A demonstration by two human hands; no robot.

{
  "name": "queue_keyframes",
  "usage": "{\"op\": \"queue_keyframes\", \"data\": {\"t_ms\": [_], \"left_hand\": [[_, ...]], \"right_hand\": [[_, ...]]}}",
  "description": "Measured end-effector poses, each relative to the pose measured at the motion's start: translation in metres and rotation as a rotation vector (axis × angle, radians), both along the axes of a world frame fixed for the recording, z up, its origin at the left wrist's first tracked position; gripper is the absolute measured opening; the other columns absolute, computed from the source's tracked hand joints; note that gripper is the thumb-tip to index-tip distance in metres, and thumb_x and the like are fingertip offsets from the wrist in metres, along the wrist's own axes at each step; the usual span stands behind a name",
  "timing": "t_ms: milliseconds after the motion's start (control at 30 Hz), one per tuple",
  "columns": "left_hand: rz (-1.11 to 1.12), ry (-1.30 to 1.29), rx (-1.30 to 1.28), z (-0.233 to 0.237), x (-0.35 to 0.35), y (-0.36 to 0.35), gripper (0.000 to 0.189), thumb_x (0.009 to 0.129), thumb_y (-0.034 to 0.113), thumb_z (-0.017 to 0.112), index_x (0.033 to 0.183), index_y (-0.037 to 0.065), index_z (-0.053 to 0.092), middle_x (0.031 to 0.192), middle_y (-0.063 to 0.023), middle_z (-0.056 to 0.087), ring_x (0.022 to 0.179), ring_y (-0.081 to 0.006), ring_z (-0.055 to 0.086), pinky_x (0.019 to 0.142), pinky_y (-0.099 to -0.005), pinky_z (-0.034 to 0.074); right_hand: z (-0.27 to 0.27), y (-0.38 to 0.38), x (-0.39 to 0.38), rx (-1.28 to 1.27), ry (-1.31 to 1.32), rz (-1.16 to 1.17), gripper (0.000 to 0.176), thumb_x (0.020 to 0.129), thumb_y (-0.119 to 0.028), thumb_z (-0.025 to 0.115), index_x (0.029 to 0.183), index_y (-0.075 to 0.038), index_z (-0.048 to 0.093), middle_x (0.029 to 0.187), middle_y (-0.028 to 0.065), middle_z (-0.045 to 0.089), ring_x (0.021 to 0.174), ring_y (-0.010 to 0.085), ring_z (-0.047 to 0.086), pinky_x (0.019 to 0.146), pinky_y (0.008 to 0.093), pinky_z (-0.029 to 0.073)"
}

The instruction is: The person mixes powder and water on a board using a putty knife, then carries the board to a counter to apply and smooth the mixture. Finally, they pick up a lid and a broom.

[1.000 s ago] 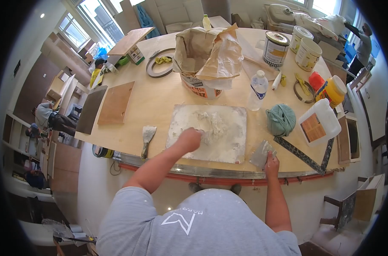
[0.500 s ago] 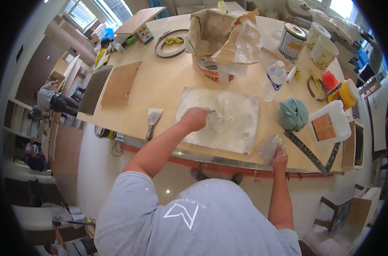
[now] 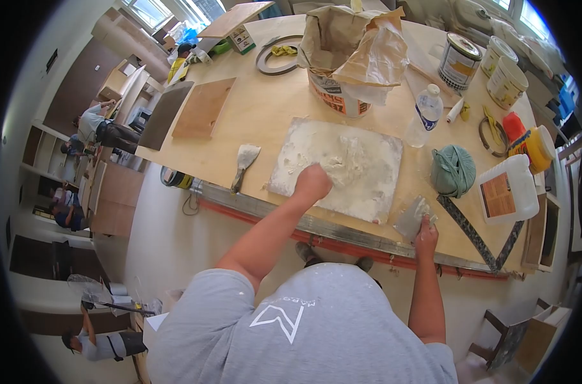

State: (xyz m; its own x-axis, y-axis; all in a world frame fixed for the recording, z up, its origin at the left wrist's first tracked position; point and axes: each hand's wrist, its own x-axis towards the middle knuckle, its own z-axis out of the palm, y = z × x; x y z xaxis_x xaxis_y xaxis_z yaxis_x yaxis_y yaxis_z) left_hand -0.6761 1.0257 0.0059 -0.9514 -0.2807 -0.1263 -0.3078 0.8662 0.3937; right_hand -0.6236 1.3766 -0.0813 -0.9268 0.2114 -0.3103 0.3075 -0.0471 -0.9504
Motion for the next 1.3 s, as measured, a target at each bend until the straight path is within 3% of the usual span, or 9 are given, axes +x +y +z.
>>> {"op": "queue_keyframes", "data": {"t_ms": [233,400,500,600,700,833,1167,1233,1300], "left_hand": [[0.097,0.164,0.340,0.003,-0.027,-0.053,0.029,0.076,0.014,0.054,0.093,-0.007,0.064,0.092,-0.0310,0.065,0.092,-0.0454,0.063,0.087,-0.0444,0.051],[0.304,0.291,0.782,0.022,0.017,-0.060,0.030,0.079,0.008,0.059,0.106,-0.005,0.058,0.092,-0.0162,0.065,0.083,-0.0251,0.066,0.074,-0.0332,0.054],[0.250,0.437,0.980,0.026,0.035,-0.044,0.029,0.086,0.002,0.057,0.114,-0.002,0.054,0.097,-0.0111,0.062,0.087,-0.0188,0.064,0.073,-0.0274,0.053],[0.141,0.542,1.020,0.027,0.050,-0.031,0.025,0.093,0.003,0.055,0.117,-0.003,0.053,0.099,-0.0115,0.063,0.088,-0.0185,0.063,0.077,-0.0289,0.053],[-0.049,0.677,0.725,0.031,0.064,-0.015,0.027,0.094,0.005,0.057,0.118,-0.005,0.053,0.099,-0.0122,0.064,0.089,-0.0175,0.062,0.079,-0.0308,0.052],[-0.377,0.681,0.380,0.044,0.068,-0.012,0.028,0.090,0.000,0.057,0.118,-0.003,0.059,0.104,-0.0202,0.068,0.094,-0.0302,0.067,0.083,-0.0385,0.053],[-0.635,0.619,0.205,0.039,0.029,-0.060,0.038,0.079,-0.008,0.047,0.113,-0.003,0.064,0.110,-0.0242,0.067,0.100,-0.0398,0.064,0.088,-0.0443,0.052],[-0.708,0.477,0.108,0.029,0.027,-0.078,0.038,0.076,-0.008,0.045,0.107,-0.003,0.067,0.106,-0.0253,0.068,0.100,-0.0397,0.065,0.090,-0.0430,0.052],[-0.691,0.553,0.115,0.005,0.020,-0.095,0.037,0.078,-0.005,0.044,0.108,-0.003,0.066,0.098,-0.0238,0.068,0.093,-0.0396,0.066,0.084,-0.0463,0.052]], "right_hand": [[-0.016,0.009,0.000,0.029,-0.059,0.024,0.044,0.100,-0.042,0.052,0.100,0.001,0.062,0.077,0.0008,0.058,0.067,0.0108,0.050,0.061,0.0281,0.044],[0.000,-0.012,0.007,-0.208,-0.011,-0.020,0.046,0.100,-0.041,0.054,0.113,0.003,0.060,0.093,0.0065,0.064,0.081,0.0141,0.055,0.077,0.0306,0.047],[0.045,-0.059,0.017,-0.194,-0.057,0.106,0.046,0.100,-0.037,0.055,0.122,0.003,0.057,0.107,0.0105,0.064,0.092,0.0177,0.057,0.088,0.0326,0.046],[0.021,-0.113,-0.003,-0.566,-0.176,0.136,0.040,0.099,-0.030,0.056,0.125,-0.001,0.051,0.112,0.0115,0.062,0.097,0.0232,0.059,0.087,0.0430,0.048],[0.042,-0.164,-0.032,-0.681,-0.350,0.111,0.033,0.098,-0.025,0.056,0.123,-0.006,0.047,0.112,0.0105,0.060,0.101,0.0247,0.060,0.080,0.0512,0.049],[0.089,-0.195,-0.047,-0.804,-0.255,0.053,0.030,0.098,-0.024,0.056,0.121,-0.007,0.047,0.109,0.0098,0.060,0.100,0.0241,0.061,0.081,0.0499,0.050],[0.085,-0.223,-0.065,-0.808,-0.193,0.034,0.035,0.101,-0.039,0.049,0.111,-0.007,0.059,0.106,0.0090,0.061,0.098,0.0242,0.062,0.078,0.0452,0.054],[0.036,-0.217,-0.081,-0.776,-0.115,0.197,0.041,0.101,-0.041,0.050,0.117,-0.004,0.058,0.108,0.0117,0.058,0.100,0.0242,0.058,0.074,0.0405,0.054],[0.058,-0.207,-0.079,-0.365,0.206,0.239,0.032,0.101,-0.033,0.049,0.115,-0.006,0.061,0.100,0.0072,0.064,0.092,0.0214,0.062,0.079,0.0393,0.053]]}}
